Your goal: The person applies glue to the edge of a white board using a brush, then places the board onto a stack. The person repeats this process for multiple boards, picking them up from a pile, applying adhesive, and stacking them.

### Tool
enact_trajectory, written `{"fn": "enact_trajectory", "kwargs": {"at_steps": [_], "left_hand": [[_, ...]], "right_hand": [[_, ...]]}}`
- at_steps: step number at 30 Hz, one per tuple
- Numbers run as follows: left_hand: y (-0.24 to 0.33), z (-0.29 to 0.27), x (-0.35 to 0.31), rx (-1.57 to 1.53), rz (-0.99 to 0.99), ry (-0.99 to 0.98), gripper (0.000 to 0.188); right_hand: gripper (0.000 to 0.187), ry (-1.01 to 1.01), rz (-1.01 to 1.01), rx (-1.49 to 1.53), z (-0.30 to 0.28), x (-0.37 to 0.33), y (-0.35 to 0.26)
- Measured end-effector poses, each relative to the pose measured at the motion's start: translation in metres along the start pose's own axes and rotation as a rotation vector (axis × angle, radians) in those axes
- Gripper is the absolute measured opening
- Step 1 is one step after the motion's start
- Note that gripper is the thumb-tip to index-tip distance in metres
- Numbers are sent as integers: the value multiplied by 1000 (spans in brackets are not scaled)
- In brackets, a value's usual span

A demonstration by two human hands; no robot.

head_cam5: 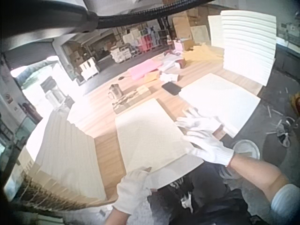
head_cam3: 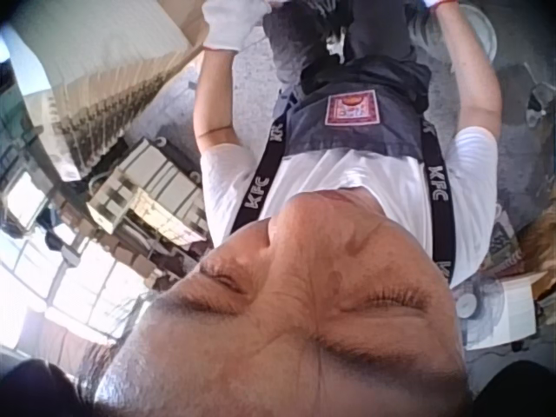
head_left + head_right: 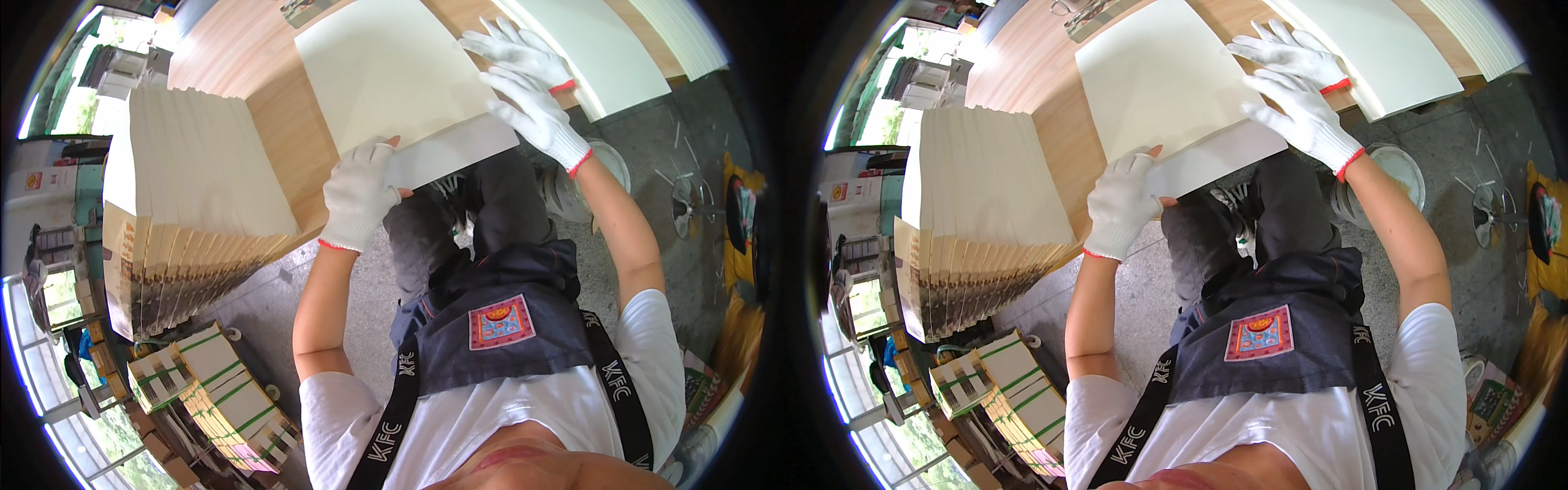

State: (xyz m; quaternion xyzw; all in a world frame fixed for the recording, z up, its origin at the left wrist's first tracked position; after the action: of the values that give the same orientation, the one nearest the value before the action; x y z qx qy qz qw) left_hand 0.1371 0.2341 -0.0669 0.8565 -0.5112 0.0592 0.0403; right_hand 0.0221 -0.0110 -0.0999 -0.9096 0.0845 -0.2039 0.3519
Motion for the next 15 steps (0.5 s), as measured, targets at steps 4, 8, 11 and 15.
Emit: {"fn": "enact_trajectory", "kwargs": {"at_steps": [4,8,11,15], "left_hand": [[-7,-2,6,-58,-44,-100,61],[13,-6,-2,95,58,103,43],[3,2,10,85,72,60,31],[-33,10,36,-123,-72,-110,15]], "right_hand": [[49,-303,44,-54,3,25,-27],[44,-577,103,-354,9,55,-63],[70,-441,97,-546,3,62,-62],[56,-705,294,-648,-4,70,-85]]}}
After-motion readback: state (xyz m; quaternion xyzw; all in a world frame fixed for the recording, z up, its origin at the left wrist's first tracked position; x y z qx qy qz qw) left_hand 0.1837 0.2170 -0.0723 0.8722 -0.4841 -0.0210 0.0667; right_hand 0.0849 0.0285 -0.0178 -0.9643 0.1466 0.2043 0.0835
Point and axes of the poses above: each hand's wrist, its own x-axis towards the middle knuckle, its own z-axis out of the palm, y = z × x, the point moved 7 cm from there along x, towards the middle knuckle, and after that the axes turned 9 degrees about x, right-handed, at the moved point
